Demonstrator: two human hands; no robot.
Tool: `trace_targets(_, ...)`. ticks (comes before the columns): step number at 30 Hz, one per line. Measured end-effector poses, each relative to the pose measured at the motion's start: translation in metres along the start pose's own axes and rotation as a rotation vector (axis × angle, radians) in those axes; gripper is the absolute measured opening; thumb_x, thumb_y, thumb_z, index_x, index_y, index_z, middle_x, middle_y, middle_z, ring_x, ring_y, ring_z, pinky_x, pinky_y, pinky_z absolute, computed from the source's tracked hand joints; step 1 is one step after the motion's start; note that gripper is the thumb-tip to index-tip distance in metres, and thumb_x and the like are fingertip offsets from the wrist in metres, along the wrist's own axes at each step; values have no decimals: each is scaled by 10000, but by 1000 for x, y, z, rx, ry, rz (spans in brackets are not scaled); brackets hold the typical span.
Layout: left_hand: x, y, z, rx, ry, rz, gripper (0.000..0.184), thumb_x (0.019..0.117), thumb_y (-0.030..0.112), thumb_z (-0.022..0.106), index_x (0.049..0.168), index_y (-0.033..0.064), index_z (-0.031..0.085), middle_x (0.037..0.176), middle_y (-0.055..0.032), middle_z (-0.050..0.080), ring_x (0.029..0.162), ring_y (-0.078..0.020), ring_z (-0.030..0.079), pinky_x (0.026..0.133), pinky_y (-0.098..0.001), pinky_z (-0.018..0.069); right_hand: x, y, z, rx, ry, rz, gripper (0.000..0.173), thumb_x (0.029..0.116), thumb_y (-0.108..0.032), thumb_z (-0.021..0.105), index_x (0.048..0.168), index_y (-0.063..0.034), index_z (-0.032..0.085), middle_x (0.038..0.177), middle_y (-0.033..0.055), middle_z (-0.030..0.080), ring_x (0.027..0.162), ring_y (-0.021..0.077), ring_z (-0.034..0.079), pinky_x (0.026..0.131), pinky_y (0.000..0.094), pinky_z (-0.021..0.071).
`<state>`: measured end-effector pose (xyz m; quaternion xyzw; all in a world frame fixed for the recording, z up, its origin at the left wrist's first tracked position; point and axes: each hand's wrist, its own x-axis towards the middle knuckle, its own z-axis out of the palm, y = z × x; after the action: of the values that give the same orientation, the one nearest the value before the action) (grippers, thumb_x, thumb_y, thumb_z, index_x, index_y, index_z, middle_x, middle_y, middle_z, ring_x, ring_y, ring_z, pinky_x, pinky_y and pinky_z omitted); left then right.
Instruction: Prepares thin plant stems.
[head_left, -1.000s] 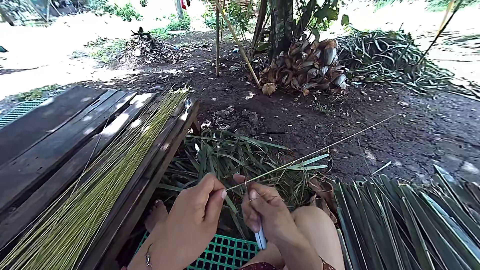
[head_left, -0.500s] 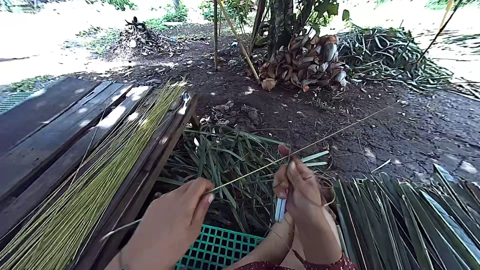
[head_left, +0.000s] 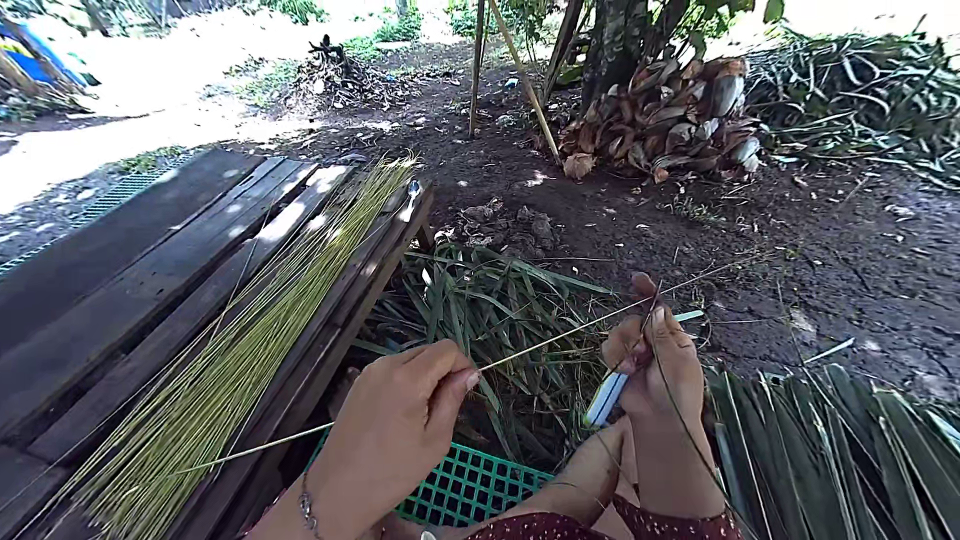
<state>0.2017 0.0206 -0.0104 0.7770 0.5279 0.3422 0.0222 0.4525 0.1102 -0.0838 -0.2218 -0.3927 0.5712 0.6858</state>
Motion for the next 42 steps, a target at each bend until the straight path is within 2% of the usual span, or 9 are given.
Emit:
trace_targets(3,0,-1,2,-5,-5,-9,258,987,280,536,845,126,687,643,40,579,548,-11,511,513,-154,416,-8,1,10,49,-50,88,292,1106,-210,357,1319,-157,549,615,-108,620,477,-11,557,477,146,485)
trace_targets(8,1,0,4,-28,-31,-22,259,973,288,549,844,116,694,641,30,595,540,3,509,508,-141,407,-40,12,41,98,-374,315,377,1067,-216,505,1384,-19,557,673,-153,620,528,-51,547,501,130,473)
trace_targets(17,-12,-23,-28,-114,-210,-191,261,990,245,574,943,31,714,701,-15,642,573,3,539,530,-167,437,27,-26,-46,36,172,44,449,1118,-175,135,1319,-108,530,573,-71,603,423,8,546,429,149,484)
trace_targets(22,-6,-9,-6,-46,-188,-90,373,997,391,539,1141,97,718,796,-16,696,606,-135,631,528,-328,527,-7,-12,-8,52,-73,116,315,1107,-216,354,1332,-126,554,624,-102,628,475,-13,561,465,141,486)
trace_targets(25,4,13,10,-55,-105,-18,322,1027,375,519,1091,131,719,797,8,694,625,-98,637,555,-274,536,-38,7,30,108,-290,214,340,1066,-282,523,1338,-99,609,678,-132,639,526,-42,554,494,132,473)
trace_targets(30,10,20,14,0,7,24,224,987,256,565,887,122,714,688,12,649,568,-67,593,521,-211,478,-54,22,51,184,-396,246,368,1064,-259,524,1363,-63,610,713,-127,659,550,-54,563,507,121,475)
trace_targets(35,5,11,5,91,45,33,259,1001,280,538,872,132,707,666,10,636,555,-73,578,506,-223,456,-20,8,15,149,-172,172,297,1076,-265,497,1295,-107,621,649,-95,643,491,-12,575,476,147,502)
trace_targets(37,2,4,-1,130,52,17,269,1000,286,533,874,133,716,677,5,646,561,-83,585,511,-241,465,6,-2,-13,73,-48,108,334,1117,-251,327,1292,-160,596,643,-102,645,482,-20,576,472,133,501)
trace_targets(42,-7,-18,-15,229,112,-65,288,986,301,529,889,126,736,679,14,659,565,-69,590,527,-236,470,79,-16,-89,203,513,-1,438,1133,-287,161,1083,-179,582,518,-130,457,406,-27,443,443,125,421)
